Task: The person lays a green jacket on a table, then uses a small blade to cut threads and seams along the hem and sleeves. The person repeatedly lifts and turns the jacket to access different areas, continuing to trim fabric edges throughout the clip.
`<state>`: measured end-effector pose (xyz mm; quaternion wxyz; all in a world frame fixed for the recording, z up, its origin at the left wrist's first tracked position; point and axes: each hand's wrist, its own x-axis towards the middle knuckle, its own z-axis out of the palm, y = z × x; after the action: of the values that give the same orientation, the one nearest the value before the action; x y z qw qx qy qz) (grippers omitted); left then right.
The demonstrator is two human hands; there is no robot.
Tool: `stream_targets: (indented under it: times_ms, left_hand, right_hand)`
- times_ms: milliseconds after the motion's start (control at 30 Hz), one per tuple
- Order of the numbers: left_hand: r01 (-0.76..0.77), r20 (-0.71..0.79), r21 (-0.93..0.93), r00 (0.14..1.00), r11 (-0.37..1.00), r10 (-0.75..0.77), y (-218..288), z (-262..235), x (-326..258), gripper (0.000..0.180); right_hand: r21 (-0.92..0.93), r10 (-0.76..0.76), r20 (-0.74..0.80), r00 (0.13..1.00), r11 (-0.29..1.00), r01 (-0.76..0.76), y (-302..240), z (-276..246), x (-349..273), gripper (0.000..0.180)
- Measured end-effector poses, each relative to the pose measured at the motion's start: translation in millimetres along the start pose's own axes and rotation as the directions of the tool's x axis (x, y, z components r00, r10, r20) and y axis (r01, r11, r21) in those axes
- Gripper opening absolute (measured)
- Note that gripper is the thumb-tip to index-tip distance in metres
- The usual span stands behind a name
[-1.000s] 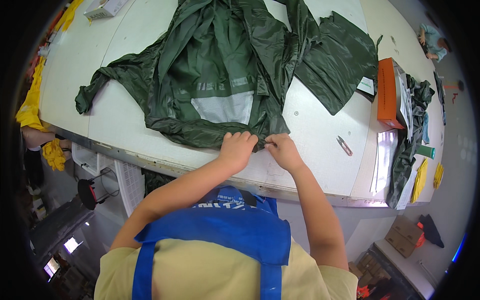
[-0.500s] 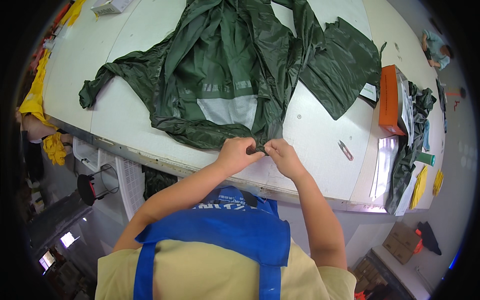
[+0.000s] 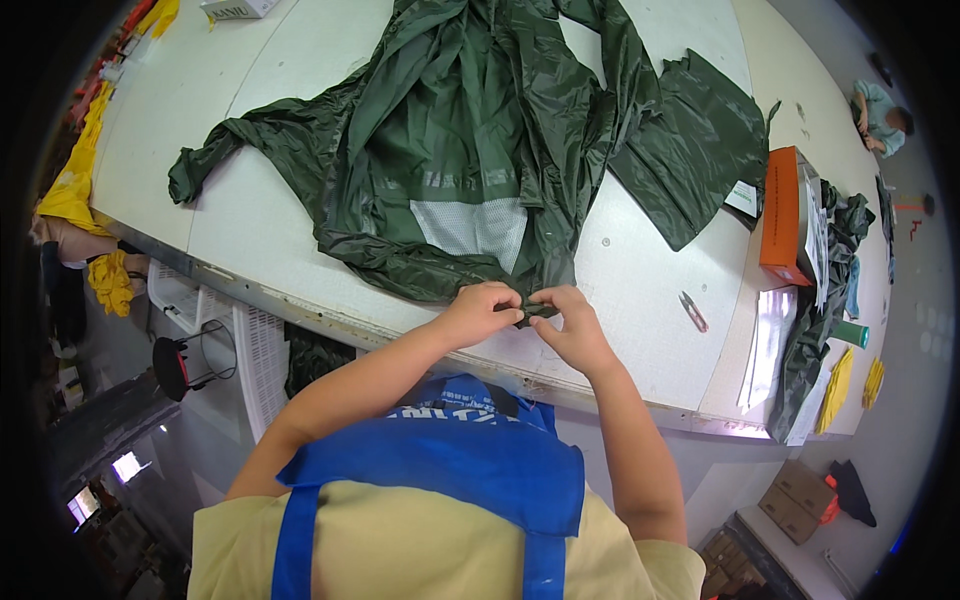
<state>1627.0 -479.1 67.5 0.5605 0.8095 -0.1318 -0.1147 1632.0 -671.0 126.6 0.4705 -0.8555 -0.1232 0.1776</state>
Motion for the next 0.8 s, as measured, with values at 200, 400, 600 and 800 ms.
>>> stream_targets:
  times_ms: [200,400,600,800]
  left_hand:
    - [0.252,-0.025,-0.239,0.964,0.938,-0.265,17,-1,-3,0.017]
    - [-0.021,-0.102,0.077,0.994,0.997,0.029,24,0,-10,0.015]
    - [0.168,0.007,-0.083,0.986,0.982,-0.168,21,-6,-11,0.015]
    - [0.028,-0.089,0.159,0.996,0.987,-0.014,29,-3,-19,0.013]
  right_hand:
    - [0.032,0.15,-0.002,0.989,0.988,-0.149,9,2,3,0.014]
    - [0.266,0.286,0.004,0.958,0.923,-0.277,10,13,-1,0.014]
    - [0.229,0.232,0.026,0.972,0.945,-0.232,12,13,-3,0.013]
    - [-0.589,-0.385,-0.093,0.918,0.765,0.261,-29,12,-14,0.014]
